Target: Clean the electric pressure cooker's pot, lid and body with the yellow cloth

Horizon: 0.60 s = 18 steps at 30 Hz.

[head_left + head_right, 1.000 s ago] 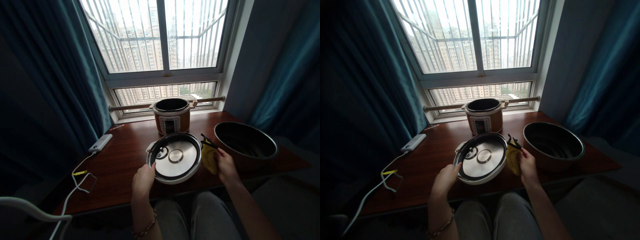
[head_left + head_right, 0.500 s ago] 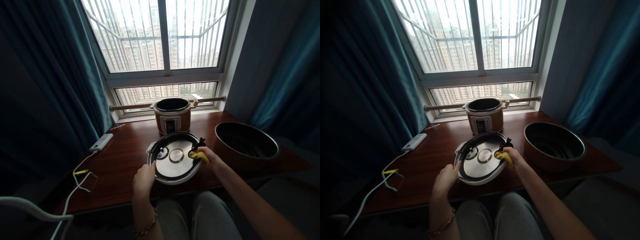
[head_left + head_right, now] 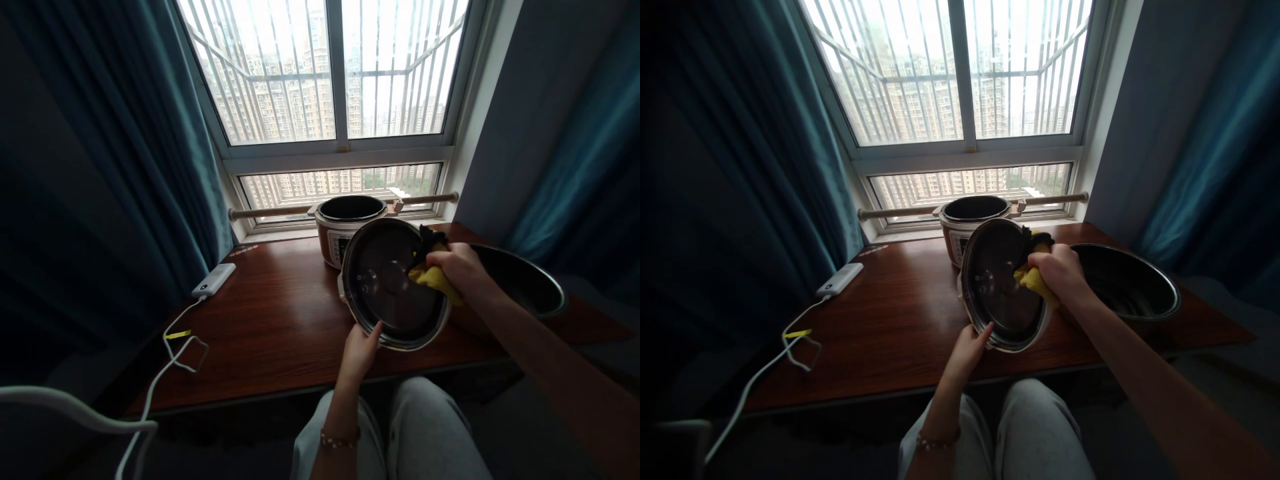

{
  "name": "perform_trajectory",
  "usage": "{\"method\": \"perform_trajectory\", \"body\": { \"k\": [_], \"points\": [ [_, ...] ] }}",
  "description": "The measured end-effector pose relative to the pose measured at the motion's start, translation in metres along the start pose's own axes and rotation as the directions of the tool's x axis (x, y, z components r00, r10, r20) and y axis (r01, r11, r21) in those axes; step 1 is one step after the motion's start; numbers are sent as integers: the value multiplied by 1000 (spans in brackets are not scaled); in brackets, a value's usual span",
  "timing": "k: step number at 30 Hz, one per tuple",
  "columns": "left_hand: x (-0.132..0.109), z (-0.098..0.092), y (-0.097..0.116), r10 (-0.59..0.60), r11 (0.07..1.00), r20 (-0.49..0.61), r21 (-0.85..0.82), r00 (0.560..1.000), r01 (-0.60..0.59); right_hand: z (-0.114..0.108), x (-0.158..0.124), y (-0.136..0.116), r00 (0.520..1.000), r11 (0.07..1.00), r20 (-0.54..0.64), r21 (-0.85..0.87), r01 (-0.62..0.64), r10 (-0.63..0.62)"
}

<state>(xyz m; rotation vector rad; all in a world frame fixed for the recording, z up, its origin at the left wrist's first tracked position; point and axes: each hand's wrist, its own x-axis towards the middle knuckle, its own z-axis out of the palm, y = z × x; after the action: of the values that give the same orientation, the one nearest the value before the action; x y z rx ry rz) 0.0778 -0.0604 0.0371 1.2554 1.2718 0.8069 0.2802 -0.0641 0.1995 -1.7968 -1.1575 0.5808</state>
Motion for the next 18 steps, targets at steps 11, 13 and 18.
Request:
{"method": "perform_trajectory", "body": {
  "k": [11, 13, 18],
  "points": [
    [-9, 90, -11, -80, 736, 158, -656, 984, 165, 27, -15, -102, 942, 631, 231, -700, 335, -243],
    [-5, 92, -14, -85, 701, 135, -696, 987, 156, 37, -18, -108, 935, 620, 245, -701, 352, -254],
    [5, 92, -14, -88, 644, 134, -748, 987, 159, 61, -29, -119, 922, 642, 278, -662, 388, -270]
  ]
}}
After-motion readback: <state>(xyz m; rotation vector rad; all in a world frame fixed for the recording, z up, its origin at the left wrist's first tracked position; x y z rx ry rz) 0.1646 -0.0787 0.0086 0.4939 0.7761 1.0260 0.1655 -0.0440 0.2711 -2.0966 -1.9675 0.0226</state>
